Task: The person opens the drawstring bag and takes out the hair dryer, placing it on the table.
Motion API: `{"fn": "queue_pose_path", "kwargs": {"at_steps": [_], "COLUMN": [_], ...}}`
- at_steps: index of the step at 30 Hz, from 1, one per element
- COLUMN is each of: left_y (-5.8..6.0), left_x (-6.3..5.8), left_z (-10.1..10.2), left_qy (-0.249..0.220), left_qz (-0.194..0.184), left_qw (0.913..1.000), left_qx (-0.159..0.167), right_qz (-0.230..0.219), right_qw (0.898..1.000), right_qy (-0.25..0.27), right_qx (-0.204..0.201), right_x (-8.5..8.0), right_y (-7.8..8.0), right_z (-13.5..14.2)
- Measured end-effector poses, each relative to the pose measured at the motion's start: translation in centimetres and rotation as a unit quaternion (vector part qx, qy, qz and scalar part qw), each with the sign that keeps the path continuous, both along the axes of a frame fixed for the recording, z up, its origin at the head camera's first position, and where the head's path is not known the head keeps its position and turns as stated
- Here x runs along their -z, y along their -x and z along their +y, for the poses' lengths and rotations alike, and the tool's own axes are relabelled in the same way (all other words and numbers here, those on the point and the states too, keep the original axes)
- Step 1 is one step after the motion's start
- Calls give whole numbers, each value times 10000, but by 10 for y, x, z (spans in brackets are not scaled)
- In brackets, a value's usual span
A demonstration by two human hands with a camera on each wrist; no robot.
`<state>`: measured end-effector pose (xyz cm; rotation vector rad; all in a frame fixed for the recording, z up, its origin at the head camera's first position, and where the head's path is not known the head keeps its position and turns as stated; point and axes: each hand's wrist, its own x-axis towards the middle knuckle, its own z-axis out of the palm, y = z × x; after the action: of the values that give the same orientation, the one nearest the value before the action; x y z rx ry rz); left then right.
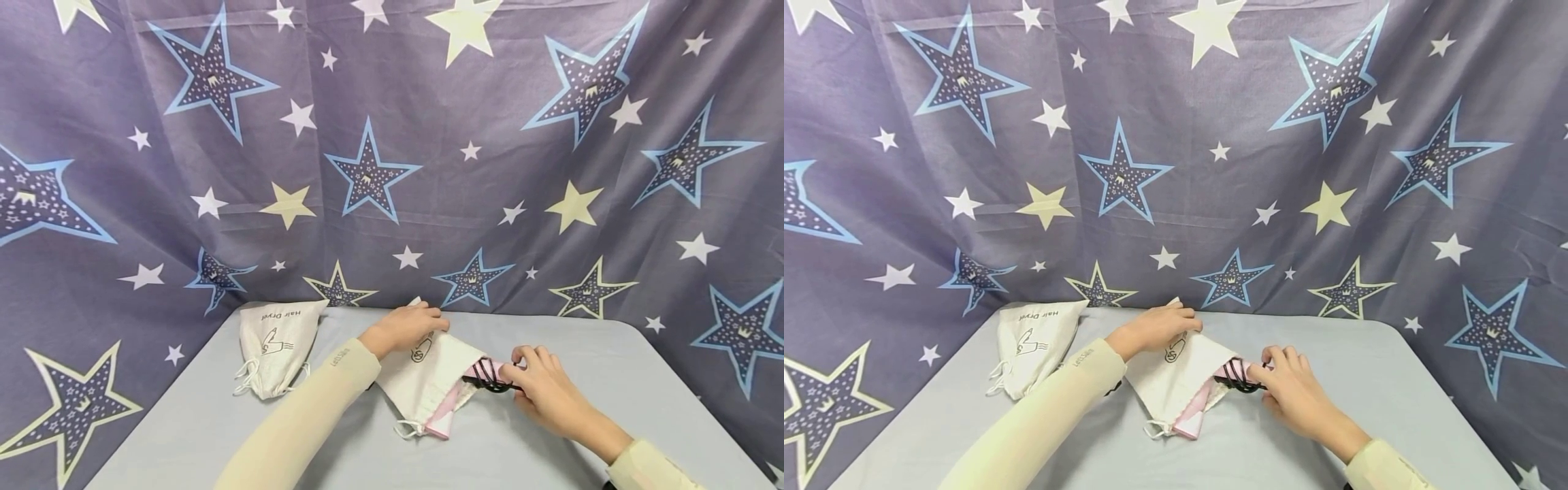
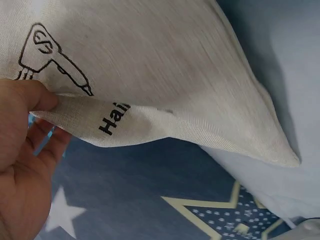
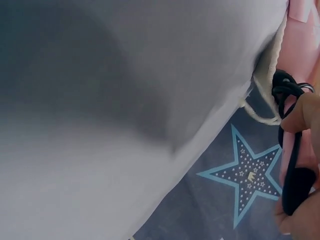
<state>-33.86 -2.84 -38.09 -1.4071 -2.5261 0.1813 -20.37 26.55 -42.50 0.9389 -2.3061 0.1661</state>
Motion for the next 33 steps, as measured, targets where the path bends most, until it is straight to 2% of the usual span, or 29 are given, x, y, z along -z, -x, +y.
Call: {"fn": "queue_pose_path", "kwargs": {"at_steps": [4,11,15,24,33], "left_y": [5,8,9,13,11], "left_x": [2,2,1,0,3], "left_z": [-8,-15,-18,-26,-27], "left_qy": [-29,-223,-349,-518,-551], "left_qz": [-99,-254,-375,-616,-625], "left_qw": [9999,9994,9986,9946,9948], "left_qx": [-137,-29,-90,-648,-577], "right_qz": [54,229,262,168,208], "right_qw": [9999,9997,9996,9997,9996], "right_qy": [109,2,-32,19,-17], "right_qx": [-56,-100,-129,-180,-202], "right_x": [1,-2,-3,-4,-5], "right_y": [1,1,1,0,0], "right_z": [3,4,6,18,19]}}
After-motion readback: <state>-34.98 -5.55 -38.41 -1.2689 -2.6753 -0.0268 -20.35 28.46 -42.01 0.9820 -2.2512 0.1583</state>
